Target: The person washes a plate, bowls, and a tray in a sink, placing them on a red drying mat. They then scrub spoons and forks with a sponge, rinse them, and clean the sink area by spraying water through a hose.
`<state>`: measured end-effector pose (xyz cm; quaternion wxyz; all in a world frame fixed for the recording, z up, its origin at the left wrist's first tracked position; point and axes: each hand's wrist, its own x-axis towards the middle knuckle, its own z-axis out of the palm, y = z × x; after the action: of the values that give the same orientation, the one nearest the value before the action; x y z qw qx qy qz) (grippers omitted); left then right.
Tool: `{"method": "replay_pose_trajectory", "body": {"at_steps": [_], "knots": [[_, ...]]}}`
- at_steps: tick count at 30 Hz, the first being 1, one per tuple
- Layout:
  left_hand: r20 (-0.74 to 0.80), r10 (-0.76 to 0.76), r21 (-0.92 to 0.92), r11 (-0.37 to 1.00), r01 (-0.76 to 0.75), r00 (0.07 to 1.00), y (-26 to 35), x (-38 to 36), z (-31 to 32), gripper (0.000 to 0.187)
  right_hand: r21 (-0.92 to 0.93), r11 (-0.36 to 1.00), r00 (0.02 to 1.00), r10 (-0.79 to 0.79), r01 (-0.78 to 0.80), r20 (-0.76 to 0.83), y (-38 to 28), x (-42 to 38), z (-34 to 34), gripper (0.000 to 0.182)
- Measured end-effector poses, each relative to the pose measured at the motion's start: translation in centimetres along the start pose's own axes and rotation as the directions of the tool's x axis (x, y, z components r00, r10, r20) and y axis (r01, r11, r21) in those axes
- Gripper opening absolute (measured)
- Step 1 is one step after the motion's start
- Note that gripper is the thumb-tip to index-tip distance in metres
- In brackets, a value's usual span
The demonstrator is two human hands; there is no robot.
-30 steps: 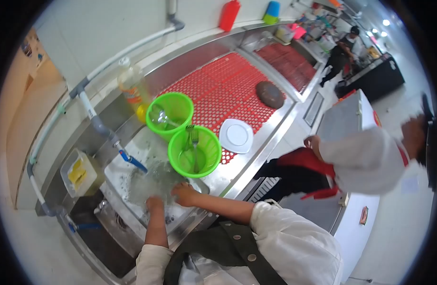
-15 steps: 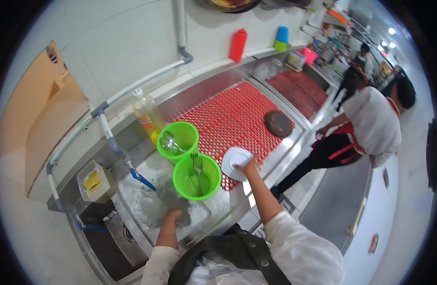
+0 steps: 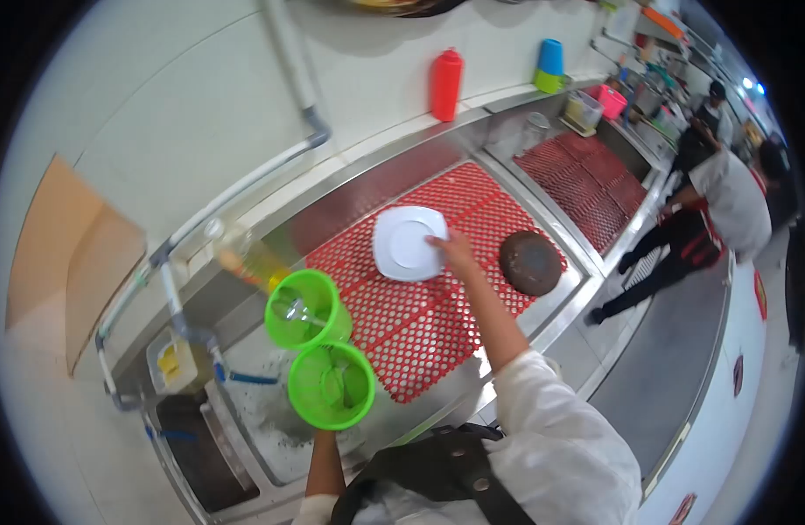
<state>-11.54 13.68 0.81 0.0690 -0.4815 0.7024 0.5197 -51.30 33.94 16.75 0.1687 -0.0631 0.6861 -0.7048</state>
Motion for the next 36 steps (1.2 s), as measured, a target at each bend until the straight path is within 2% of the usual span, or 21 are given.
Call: {"method": "replay_pose_trajectory", "body": {"at_steps": [1, 2, 3, 5, 7, 9, 13, 15, 16, 17, 20, 27, 29, 31, 34, 36], "knots": [[-0.003, -0.017, -0.085, 0.996, 0.016, 1.0, -0.1, -0.6, -0.3, 0.032, -0.22, 0.976, 0.984, -0.046, 0.007, -0.173, 1.5, 0.8, 0.6, 0.036], [-0.002, -0.033, -0.165, 0.986, 0.032, 0.999, -0.2, -1.1, -0.7, 0.032, -0.366, 0.899, 0.921, -0.332, 0.243, -0.205, 5.3, 2.6, 0.5, 0.043], [-0.01, -0.051, -0.235, 0.971, 0.047, 0.999, -0.4, -1.7, -1.2, 0.032, -0.514, 0.84, 0.887, -0.36, 0.174, -0.288, 7.5, 3.0, 0.3, 0.048], [-0.028, -0.075, -0.331, 0.942, 0.062, 0.997, -0.4, -2.7, -1.9, 0.031, -0.675, 0.735, 0.909, -0.321, 0.062, -0.266, 4.7, -0.9, -0.5, 0.056], [-0.047, -0.09, -0.398, 0.915, 0.064, 0.995, -0.1, -3.3, -2.2, 0.031, -0.765, 0.618, 0.883, -0.445, 0.181, -0.151, 5.3, -1.6, -1.0, 0.062], [-0.05, -0.103, -0.442, 0.894, 0.071, 0.993, 0.3, -3.9, -2.5, 0.03, -0.814, 0.577, 0.881, -0.418, 0.068, -0.222, 6.3, -1.6, -1.0, 0.062], [-0.055, -0.094, -0.481, 0.875, 0.056, 0.994, 1.2, -4.3, -3.0, 0.029, -0.801, 0.596, 0.879, -0.408, 0.05, -0.249, 6.6, -1.4, -1.3, 0.059], [-0.061, -0.082, -0.5, 0.865, 0.04, 0.995, 1.6, -4.6, -3.6, 0.029, -0.809, 0.587, 0.9, -0.335, -0.031, -0.278, 6.1, -1.9, -1.4, 0.056], [-0.068, -0.071, -0.508, 0.861, 0.027, 0.995, 1.8, -4.4, -3.8, 0.029, -0.8, 0.601, 0.862, -0.411, 0.013, -0.295, 7.2, -1.6, -1.1, 0.055], [-0.07, -0.069, -0.517, 0.856, 0.023, 0.995, 1.9, -4.5, -4.1, 0.029, -0.805, 0.593, 0.862, -0.415, 0.014, -0.291, 7.6, -1.7, -1.4, 0.055], [-0.071, -0.049, -0.542, 0.84, 0.003, 0.996, 2.4, -4.0, -5.3, 0.028, -0.786, 0.617, 0.912, -0.347, 0.047, -0.218, 7.8, -2.5, -1.5, 0.057], [-0.061, 0.022, -0.576, 0.816, -0.054, 0.998, 5.3, -1.8, -7.6, 0.027, -0.819, 0.573, 0.9, -0.353, -0.008, -0.255, 7.1, -2.0, -1.6, 0.056], [-0.065, 0.044, -0.591, 0.803, -0.074, 0.997, 5.8, -1.8, -7.8, 0.026, -0.798, 0.601, 0.911, -0.352, 0.045, -0.213, 6.0, -2.6, -1.4, 0.058], [-0.072, 0.087, -0.616, 0.78, -0.113, 0.994, 6.3, -1.7, -7.6, 0.026, -0.721, 0.683, 0.902, -0.232, -0.116, -0.364, 6.5, -2.5, -1.3, 0.06], [-0.086, 0.13, -0.664, 0.732, -0.155, 0.988, 6.8, -1.7, -7.7, 0.025, -0.82, 0.57, 0.881, -0.364, -0.045, -0.301, 7.8, -2.3, -1.8, 0.062], [-0.109, 0.14, -0.685, 0.707, -0.176, 0.984, 7.1, -1.9, -8.2, 0.025, -0.847, 0.527, 0.852, -0.473, 0.068, -0.225, 6.8, -2.2, -1.8, 0.058]]}}
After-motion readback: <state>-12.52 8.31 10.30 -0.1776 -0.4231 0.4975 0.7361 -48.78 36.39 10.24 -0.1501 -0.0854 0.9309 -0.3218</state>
